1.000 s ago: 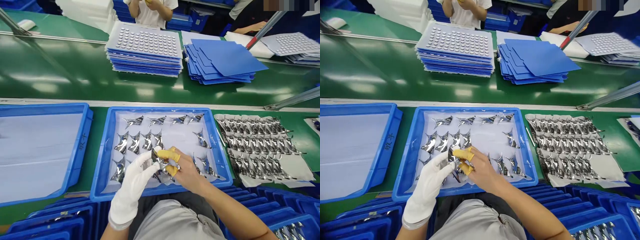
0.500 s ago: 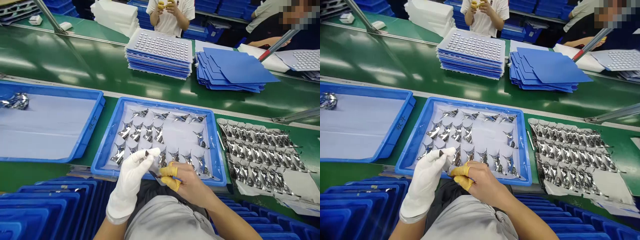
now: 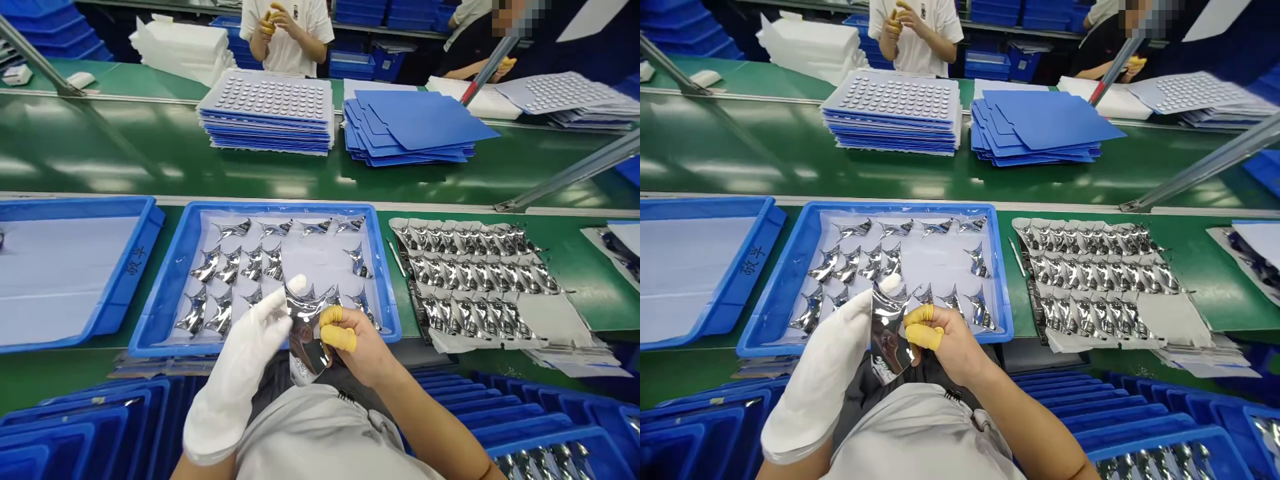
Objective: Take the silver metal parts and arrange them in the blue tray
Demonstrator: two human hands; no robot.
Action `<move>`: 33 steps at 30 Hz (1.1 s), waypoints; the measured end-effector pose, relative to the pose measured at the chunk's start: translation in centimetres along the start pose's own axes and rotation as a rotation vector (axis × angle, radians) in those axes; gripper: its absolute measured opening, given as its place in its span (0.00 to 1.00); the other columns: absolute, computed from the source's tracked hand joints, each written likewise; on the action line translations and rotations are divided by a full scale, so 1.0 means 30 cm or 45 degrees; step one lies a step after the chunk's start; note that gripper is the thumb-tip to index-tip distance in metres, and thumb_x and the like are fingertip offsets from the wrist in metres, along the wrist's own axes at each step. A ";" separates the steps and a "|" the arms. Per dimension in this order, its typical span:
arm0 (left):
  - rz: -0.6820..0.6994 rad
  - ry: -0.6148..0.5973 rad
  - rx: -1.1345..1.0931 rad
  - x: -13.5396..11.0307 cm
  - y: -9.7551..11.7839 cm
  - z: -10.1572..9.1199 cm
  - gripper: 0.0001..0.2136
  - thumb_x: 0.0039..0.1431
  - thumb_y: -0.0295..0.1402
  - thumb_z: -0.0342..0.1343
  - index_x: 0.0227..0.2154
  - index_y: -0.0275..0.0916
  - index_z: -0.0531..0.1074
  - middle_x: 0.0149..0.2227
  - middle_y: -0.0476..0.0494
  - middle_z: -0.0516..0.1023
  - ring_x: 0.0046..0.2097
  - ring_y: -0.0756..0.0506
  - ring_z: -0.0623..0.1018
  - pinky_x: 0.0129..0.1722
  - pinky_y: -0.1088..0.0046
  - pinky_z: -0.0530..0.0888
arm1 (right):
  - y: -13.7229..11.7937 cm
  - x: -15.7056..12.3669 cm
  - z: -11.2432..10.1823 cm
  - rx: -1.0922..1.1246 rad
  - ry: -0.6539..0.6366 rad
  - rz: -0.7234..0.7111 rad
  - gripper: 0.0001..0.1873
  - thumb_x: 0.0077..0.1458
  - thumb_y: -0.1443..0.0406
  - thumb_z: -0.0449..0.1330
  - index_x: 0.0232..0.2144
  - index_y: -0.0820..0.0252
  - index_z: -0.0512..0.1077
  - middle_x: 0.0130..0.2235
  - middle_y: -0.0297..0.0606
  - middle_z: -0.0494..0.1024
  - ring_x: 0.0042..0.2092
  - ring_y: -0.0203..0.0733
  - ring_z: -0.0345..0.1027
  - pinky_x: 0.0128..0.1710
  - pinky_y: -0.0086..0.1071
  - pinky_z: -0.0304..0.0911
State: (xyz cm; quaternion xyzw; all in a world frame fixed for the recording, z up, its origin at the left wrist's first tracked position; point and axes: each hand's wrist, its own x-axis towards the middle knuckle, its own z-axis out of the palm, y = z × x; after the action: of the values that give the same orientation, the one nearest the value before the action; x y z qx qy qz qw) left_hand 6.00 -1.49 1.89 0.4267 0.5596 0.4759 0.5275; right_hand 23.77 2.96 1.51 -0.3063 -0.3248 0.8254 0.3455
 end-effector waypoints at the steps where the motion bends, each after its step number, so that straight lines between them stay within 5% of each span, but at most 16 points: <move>1: -0.020 -0.066 -0.023 0.005 0.026 0.024 0.29 0.60 0.43 0.61 0.64 0.50 0.65 0.65 0.47 0.67 0.65 0.37 0.67 0.63 0.62 0.67 | -0.004 -0.005 -0.005 0.014 0.002 -0.018 0.13 0.47 0.60 0.69 0.23 0.61 0.70 0.23 0.27 0.67 0.21 0.29 0.60 0.20 0.23 0.60; 5: -0.084 -0.056 -0.011 0.018 0.087 0.092 0.40 0.50 0.37 0.70 0.66 0.51 0.60 0.68 0.50 0.63 0.68 0.40 0.61 0.64 0.70 0.65 | -0.013 -0.018 -0.021 0.013 -0.008 -0.037 0.11 0.47 0.61 0.69 0.23 0.61 0.71 0.22 0.27 0.69 0.22 0.29 0.61 0.20 0.22 0.61; 12: -0.196 0.177 -0.187 0.036 0.099 0.127 0.18 0.59 0.41 0.62 0.51 0.42 0.77 0.52 0.45 0.80 0.53 0.43 0.77 0.52 0.73 0.74 | -0.022 -0.029 -0.035 0.095 0.011 0.013 0.08 0.46 0.64 0.68 0.23 0.61 0.72 0.24 0.27 0.68 0.21 0.28 0.61 0.18 0.22 0.60; 19: -0.138 0.223 -0.203 0.067 0.095 0.151 0.14 0.58 0.40 0.64 0.45 0.42 0.79 0.48 0.47 0.82 0.51 0.46 0.78 0.51 0.77 0.73 | -0.044 -0.035 -0.039 0.145 0.026 0.023 0.10 0.47 0.62 0.68 0.23 0.61 0.72 0.21 0.27 0.68 0.20 0.29 0.60 0.19 0.23 0.59; 29: -0.197 0.415 -0.270 0.092 0.118 0.186 0.16 0.50 0.46 0.67 0.36 0.40 0.80 0.40 0.47 0.82 0.43 0.45 0.80 0.42 0.72 0.77 | -0.022 -0.001 -0.027 0.309 -0.034 0.180 0.17 0.48 0.57 0.71 0.26 0.61 0.68 0.21 0.27 0.70 0.20 0.29 0.64 0.21 0.24 0.62; 33: -0.182 0.441 -0.207 0.097 0.106 0.176 0.16 0.50 0.47 0.66 0.34 0.41 0.78 0.38 0.46 0.82 0.45 0.42 0.80 0.46 0.66 0.76 | 0.002 0.020 -0.029 0.413 -0.036 0.261 0.20 0.46 0.56 0.73 0.24 0.61 0.67 0.22 0.26 0.69 0.20 0.28 0.63 0.21 0.24 0.65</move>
State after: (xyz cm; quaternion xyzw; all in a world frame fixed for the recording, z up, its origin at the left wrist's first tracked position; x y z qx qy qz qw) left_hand 10.96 2.39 4.54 0.2537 0.6307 0.5470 0.4885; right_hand 24.04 3.68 0.77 -0.2666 -0.1593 0.9020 0.2998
